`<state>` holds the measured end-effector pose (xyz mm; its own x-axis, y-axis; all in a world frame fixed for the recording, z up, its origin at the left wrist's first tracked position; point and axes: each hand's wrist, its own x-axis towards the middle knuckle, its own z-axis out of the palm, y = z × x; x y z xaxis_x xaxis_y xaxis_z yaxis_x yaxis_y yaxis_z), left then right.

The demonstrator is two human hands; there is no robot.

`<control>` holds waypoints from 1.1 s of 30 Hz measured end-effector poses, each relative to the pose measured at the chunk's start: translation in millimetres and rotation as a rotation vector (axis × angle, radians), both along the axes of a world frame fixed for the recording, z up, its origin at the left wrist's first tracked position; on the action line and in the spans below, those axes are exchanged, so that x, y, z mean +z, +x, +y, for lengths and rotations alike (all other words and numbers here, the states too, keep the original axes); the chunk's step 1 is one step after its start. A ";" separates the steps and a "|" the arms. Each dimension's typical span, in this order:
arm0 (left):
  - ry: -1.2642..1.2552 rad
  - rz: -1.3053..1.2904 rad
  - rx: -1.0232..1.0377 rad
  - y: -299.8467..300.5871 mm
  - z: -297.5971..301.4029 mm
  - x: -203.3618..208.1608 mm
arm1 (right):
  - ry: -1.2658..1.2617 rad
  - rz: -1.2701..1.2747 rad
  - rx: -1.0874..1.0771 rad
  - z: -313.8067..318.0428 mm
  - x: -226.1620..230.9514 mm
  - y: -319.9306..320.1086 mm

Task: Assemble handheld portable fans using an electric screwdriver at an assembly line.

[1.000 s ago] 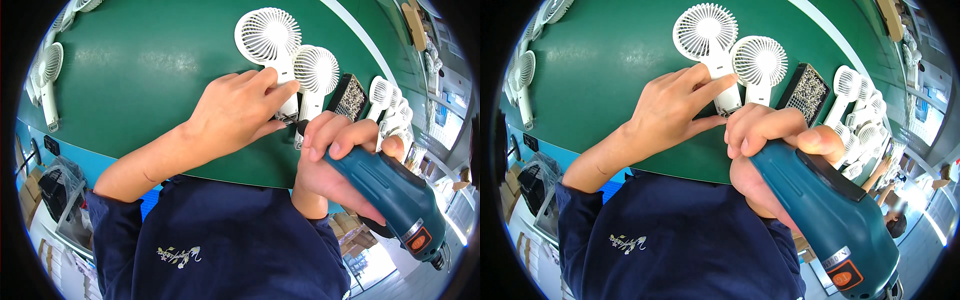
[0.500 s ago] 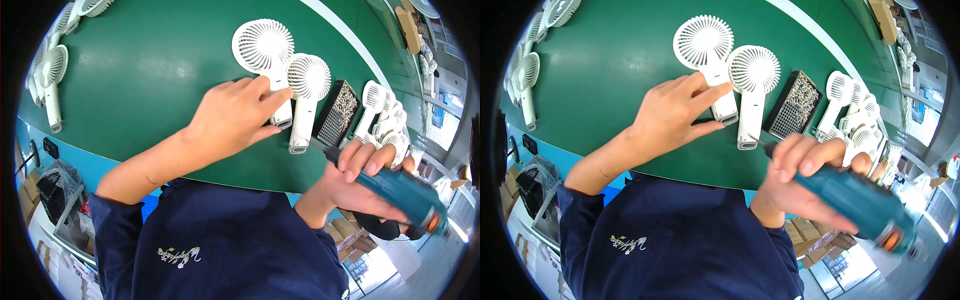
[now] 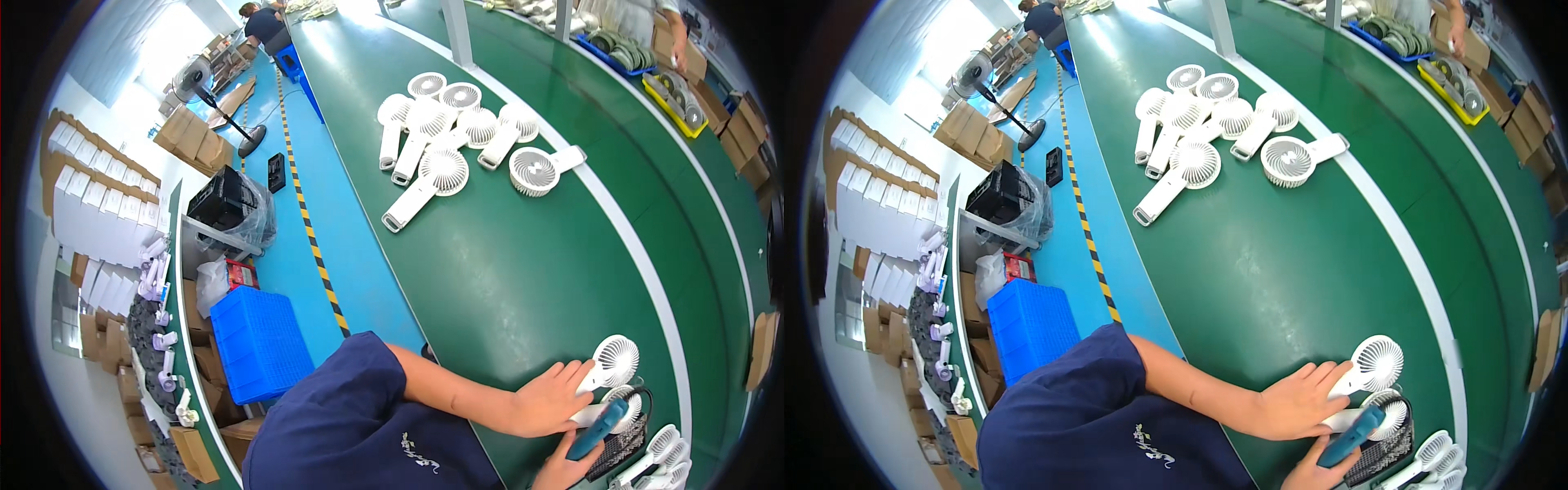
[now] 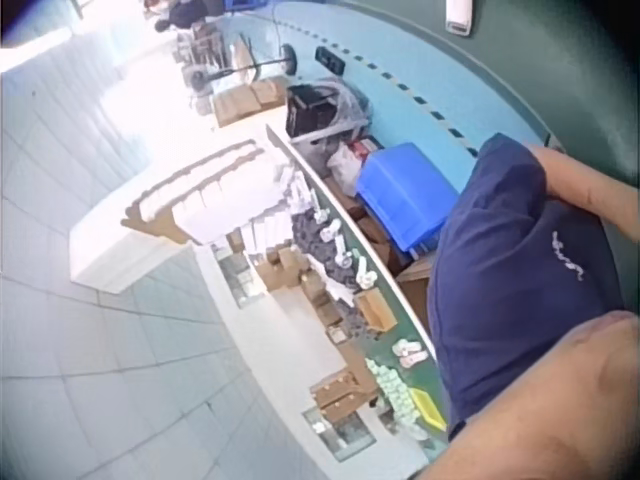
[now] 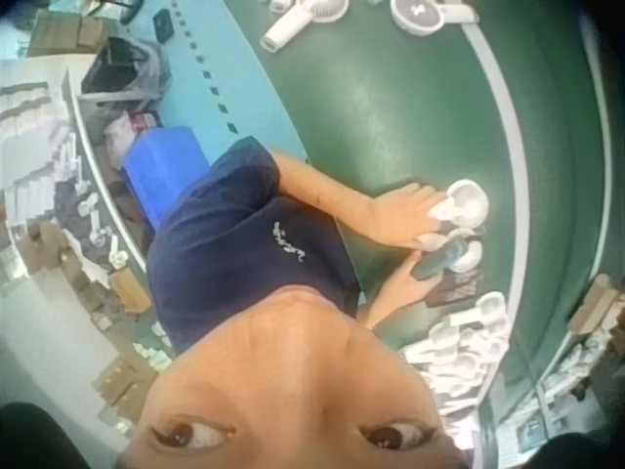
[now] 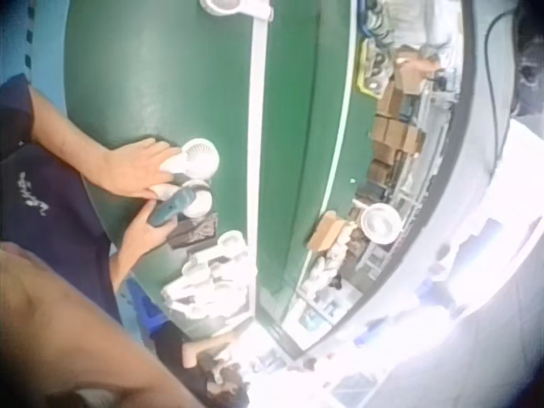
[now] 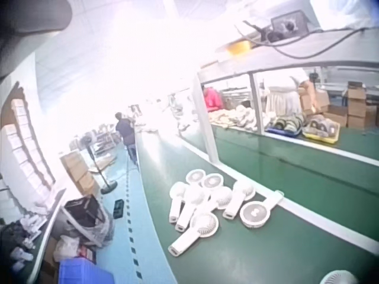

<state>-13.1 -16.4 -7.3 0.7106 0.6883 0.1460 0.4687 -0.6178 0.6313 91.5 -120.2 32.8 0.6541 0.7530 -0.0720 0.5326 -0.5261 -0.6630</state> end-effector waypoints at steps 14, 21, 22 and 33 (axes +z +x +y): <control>-0.016 0.369 -0.134 61.6 24.2 16.1 | 0.460 0.684 -0.186 -32.5 -26.3 26.0; 0.244 0.164 -0.173 63.6 23.2 -9.0 | 0.473 0.689 -0.049 -117.7 -25.6 66.9; 0.241 0.174 -0.170 61.3 27.3 -15.0 | 0.508 0.732 -0.055 -133.6 -31.4 69.2; 0.078 0.400 -0.293 146.0 25.8 28.6 | 1.032 0.681 -0.663 -220.0 -72.6 59.9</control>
<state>132.9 9.5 21.4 0.8833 0.4491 -0.1344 0.4643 -0.7982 0.3839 151.4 -340.2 -39.8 0.9653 0.2292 -0.1255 -0.1978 0.3270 -0.9241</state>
